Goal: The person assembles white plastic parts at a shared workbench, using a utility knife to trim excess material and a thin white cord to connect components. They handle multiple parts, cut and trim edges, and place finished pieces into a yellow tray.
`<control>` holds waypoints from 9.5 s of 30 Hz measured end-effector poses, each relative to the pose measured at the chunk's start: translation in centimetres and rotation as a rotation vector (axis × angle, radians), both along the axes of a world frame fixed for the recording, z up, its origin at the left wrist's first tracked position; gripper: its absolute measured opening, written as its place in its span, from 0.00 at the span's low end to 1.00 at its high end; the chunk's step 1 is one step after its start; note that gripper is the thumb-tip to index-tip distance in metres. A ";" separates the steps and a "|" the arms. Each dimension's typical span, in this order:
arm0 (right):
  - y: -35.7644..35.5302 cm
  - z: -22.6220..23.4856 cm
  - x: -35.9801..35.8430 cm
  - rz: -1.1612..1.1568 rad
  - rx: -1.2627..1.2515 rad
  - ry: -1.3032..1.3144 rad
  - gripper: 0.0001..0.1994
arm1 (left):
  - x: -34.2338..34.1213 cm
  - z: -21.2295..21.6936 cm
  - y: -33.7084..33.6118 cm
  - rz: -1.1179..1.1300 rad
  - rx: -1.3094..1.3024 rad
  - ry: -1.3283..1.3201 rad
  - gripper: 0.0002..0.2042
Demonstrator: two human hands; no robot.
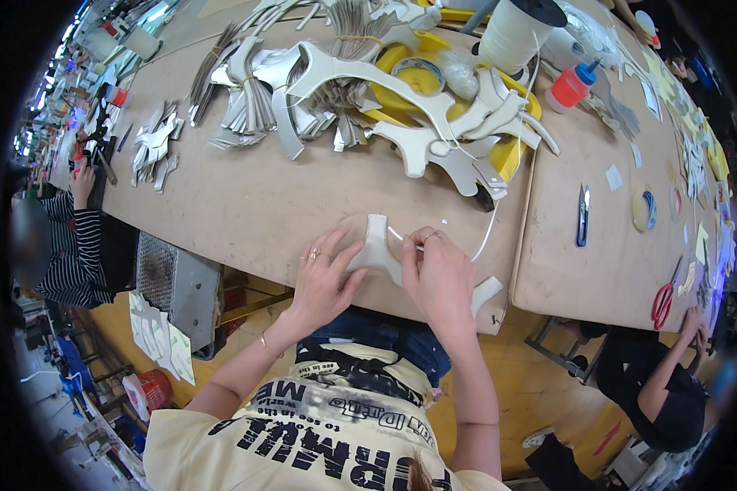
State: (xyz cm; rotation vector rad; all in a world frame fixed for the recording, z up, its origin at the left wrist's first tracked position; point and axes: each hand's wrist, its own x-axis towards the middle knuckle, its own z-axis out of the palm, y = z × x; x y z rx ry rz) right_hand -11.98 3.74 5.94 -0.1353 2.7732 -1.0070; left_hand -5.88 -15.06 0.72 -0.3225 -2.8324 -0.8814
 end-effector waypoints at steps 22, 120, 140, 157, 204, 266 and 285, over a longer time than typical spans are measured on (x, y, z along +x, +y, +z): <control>-4.4 -1.6 -4.9 1.012 0.161 -0.050 0.09 | 5.6 -2.5 0.3 0.275 -0.076 0.135 0.18; -3.1 -2.8 -2.2 0.383 0.048 -0.107 0.08 | -0.2 -1.7 0.9 0.548 0.081 0.006 0.05; -3.4 -3.0 -2.4 0.412 0.122 -0.035 0.09 | -0.3 -2.1 1.0 0.538 -0.007 0.039 0.06; -3.4 -3.1 -2.2 0.403 0.123 -0.019 0.10 | 2.4 -2.1 2.1 0.331 -0.265 0.088 0.19; 11.6 -0.3 0.4 -0.310 -0.679 -0.081 0.13 | 6.4 -2.0 2.8 -0.008 -0.341 -0.176 0.37; 10.0 -1.3 -16.4 -0.331 0.435 0.243 0.19 | 6.8 -4.5 2.7 -0.004 -0.377 -0.038 0.39; 5.8 6.5 -26.5 -0.365 0.598 0.669 0.23 | 7.1 -5.7 2.7 -0.014 -0.319 -0.017 0.39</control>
